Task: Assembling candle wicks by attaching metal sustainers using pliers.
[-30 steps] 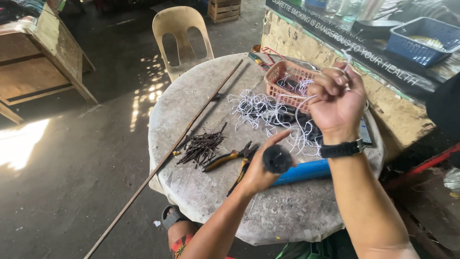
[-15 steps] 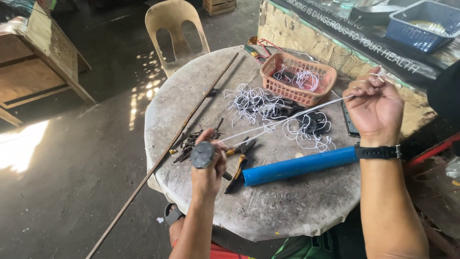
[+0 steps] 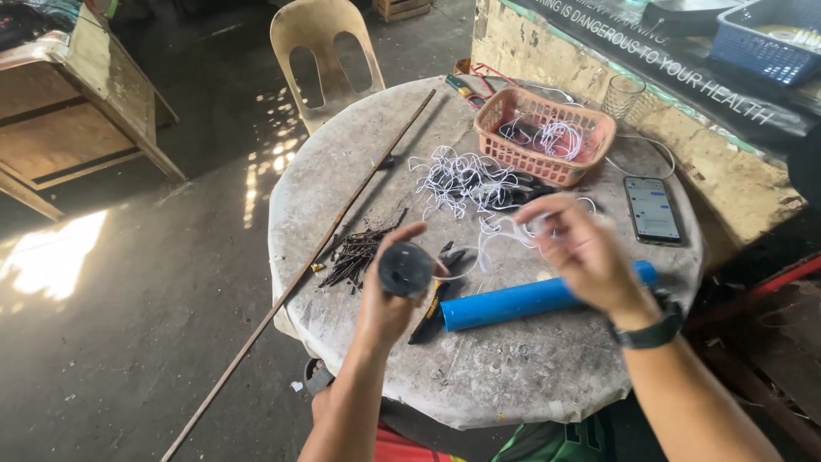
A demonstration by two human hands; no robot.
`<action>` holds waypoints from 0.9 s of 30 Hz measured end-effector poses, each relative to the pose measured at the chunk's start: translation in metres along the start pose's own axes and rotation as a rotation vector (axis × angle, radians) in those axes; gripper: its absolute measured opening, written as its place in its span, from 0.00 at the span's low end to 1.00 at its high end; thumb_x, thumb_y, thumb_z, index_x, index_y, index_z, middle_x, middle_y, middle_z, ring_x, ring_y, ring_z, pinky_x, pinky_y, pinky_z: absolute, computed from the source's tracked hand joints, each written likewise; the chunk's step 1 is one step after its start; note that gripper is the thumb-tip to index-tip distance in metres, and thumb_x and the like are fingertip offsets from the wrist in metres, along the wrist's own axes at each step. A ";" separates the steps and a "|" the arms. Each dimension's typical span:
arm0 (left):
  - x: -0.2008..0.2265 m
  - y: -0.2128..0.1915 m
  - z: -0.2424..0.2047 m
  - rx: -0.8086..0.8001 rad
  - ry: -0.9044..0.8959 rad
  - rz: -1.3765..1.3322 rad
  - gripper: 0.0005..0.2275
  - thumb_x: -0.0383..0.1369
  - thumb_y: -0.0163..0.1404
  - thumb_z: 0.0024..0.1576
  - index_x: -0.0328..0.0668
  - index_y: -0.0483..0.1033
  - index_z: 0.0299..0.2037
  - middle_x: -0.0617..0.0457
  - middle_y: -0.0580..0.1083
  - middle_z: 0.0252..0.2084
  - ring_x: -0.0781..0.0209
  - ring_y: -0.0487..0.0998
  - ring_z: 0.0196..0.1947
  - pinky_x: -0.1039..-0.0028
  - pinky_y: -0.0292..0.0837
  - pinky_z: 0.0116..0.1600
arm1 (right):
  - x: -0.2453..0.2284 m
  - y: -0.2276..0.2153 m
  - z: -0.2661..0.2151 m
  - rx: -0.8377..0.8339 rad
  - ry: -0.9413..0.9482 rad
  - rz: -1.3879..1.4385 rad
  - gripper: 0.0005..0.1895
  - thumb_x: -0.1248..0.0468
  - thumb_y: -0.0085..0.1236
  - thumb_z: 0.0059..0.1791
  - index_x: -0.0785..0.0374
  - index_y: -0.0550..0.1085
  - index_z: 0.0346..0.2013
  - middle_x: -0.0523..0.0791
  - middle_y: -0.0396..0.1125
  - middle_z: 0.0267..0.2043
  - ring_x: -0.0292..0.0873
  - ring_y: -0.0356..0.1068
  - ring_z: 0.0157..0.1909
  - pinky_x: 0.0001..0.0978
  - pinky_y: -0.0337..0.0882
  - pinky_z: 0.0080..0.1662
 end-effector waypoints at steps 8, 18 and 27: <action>0.022 0.034 -0.002 -0.167 0.136 0.392 0.28 0.17 0.47 0.36 0.48 0.64 0.50 0.53 0.75 0.28 0.59 0.76 0.31 0.74 0.69 0.41 | -0.011 0.104 -0.022 -0.378 0.162 0.124 0.31 0.66 0.60 0.35 0.54 0.61 0.52 0.43 0.63 0.25 0.38 0.63 0.25 0.29 0.61 0.26; 0.012 0.009 0.006 -0.038 0.007 0.552 0.25 0.19 0.51 0.38 0.48 0.66 0.48 0.40 0.73 0.27 0.42 0.75 0.34 0.62 0.68 0.40 | 0.029 0.110 -0.051 -0.497 0.441 0.490 0.18 0.56 0.35 0.48 0.65 0.71 0.30 0.42 0.56 0.14 0.34 0.51 0.16 0.24 0.51 0.23; -0.039 0.006 -0.005 -0.182 -0.238 0.887 0.10 0.27 0.47 0.38 0.42 0.69 0.32 0.40 0.72 0.23 0.38 0.73 0.32 0.56 0.67 0.33 | 0.022 0.071 -0.036 -0.222 -0.040 -0.584 0.13 0.57 0.34 0.48 0.53 0.68 0.39 0.45 0.68 0.25 0.48 0.69 0.25 0.33 0.67 0.27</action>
Point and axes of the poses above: each hand's wrist, its own z-axis towards the middle knuckle, its own y-axis out of the palm, x = y × z, the point moved 9 cm from there along z, towards the middle knuckle
